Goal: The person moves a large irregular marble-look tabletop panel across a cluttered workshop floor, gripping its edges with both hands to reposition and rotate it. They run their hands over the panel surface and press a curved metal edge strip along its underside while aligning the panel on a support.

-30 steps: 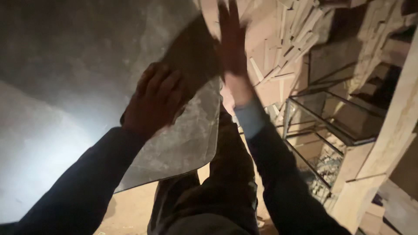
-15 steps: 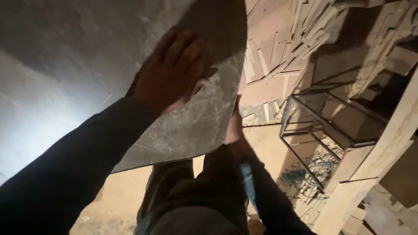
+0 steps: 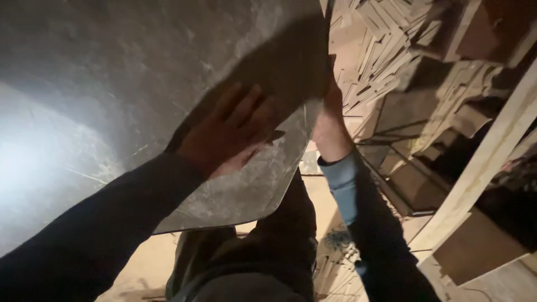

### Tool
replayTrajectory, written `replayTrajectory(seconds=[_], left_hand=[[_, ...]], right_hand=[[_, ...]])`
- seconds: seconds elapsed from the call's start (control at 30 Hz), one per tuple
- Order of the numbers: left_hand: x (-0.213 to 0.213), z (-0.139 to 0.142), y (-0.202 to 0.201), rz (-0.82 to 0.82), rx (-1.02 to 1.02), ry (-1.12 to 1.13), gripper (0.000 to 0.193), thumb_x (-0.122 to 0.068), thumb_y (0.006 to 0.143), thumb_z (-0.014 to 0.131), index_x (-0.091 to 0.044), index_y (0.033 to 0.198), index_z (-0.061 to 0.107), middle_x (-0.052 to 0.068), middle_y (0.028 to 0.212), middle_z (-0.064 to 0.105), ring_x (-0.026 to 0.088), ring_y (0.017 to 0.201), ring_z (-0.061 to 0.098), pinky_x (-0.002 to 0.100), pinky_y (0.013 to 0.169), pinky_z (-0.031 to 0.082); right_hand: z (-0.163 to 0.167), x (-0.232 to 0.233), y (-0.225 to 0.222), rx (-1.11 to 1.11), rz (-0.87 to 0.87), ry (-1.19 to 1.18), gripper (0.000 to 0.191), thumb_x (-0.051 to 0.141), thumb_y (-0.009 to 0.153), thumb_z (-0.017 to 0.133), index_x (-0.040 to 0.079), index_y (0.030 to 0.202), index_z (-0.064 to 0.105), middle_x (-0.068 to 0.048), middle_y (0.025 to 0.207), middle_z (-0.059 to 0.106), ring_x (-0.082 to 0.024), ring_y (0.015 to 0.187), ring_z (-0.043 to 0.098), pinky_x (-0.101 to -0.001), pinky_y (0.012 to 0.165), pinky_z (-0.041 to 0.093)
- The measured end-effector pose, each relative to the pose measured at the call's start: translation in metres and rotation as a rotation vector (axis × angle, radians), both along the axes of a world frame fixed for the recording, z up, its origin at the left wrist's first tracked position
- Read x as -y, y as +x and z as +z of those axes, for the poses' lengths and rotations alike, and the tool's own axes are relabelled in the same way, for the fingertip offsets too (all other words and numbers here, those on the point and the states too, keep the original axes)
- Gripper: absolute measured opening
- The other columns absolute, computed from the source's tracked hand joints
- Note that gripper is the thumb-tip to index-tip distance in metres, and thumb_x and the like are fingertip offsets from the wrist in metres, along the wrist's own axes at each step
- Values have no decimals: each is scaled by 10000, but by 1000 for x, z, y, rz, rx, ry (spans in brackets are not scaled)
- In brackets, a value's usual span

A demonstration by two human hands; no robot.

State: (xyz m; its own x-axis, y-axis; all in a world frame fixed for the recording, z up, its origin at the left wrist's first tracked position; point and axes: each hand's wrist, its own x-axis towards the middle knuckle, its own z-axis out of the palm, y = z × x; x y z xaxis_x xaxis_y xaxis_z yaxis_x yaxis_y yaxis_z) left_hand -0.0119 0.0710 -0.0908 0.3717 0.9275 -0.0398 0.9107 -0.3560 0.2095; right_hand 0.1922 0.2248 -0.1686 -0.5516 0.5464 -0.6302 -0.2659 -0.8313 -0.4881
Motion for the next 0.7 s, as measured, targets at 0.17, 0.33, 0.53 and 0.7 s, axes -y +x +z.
replayTrajectory(seconds=[0.17, 0.33, 0.53, 0.7], left_hand=[[-2, -4, -4, 17, -27, 84, 593, -593, 1095, 469, -269, 1593, 473, 158, 1501, 486, 365, 1430, 374, 555, 1239, 228], [-10, -4, -9, 18, 45, 158, 585, -507, 979, 509, -306, 1525, 452, 99, 1481, 499, 326, 1388, 416, 528, 1207, 280], [-12, 2, -14, 96, 154, 223, 455, -455, 1032, 566, -155, 1359, 667, 122, 1344, 582, 355, 1350, 464, 557, 1198, 321], [-15, 3, -13, -19, 74, 75, 409, -421, 981, 579, -101, 1203, 703, 182, 1325, 584, 416, 1338, 466, 588, 1174, 316]], right_hand=[[18, -42, -17, 125, 379, 400, 522, 247, 1063, 666, 15, 1492, 481, -83, 1434, 594, -171, 1301, 587, -377, 1133, 501], [18, -91, -30, 206, 528, 190, 389, 339, 1089, 494, 19, 1260, 633, -93, 1160, 707, -188, 1069, 685, -349, 906, 592], [-12, -115, -50, 241, 518, -79, 437, 396, 1027, 493, 29, 1207, 647, -111, 1082, 718, -233, 984, 699, -401, 842, 596], [-9, -114, -63, 173, 600, 97, 411, 366, 1027, 519, 52, 1278, 603, -97, 1197, 668, -222, 1074, 653, -394, 942, 554]])
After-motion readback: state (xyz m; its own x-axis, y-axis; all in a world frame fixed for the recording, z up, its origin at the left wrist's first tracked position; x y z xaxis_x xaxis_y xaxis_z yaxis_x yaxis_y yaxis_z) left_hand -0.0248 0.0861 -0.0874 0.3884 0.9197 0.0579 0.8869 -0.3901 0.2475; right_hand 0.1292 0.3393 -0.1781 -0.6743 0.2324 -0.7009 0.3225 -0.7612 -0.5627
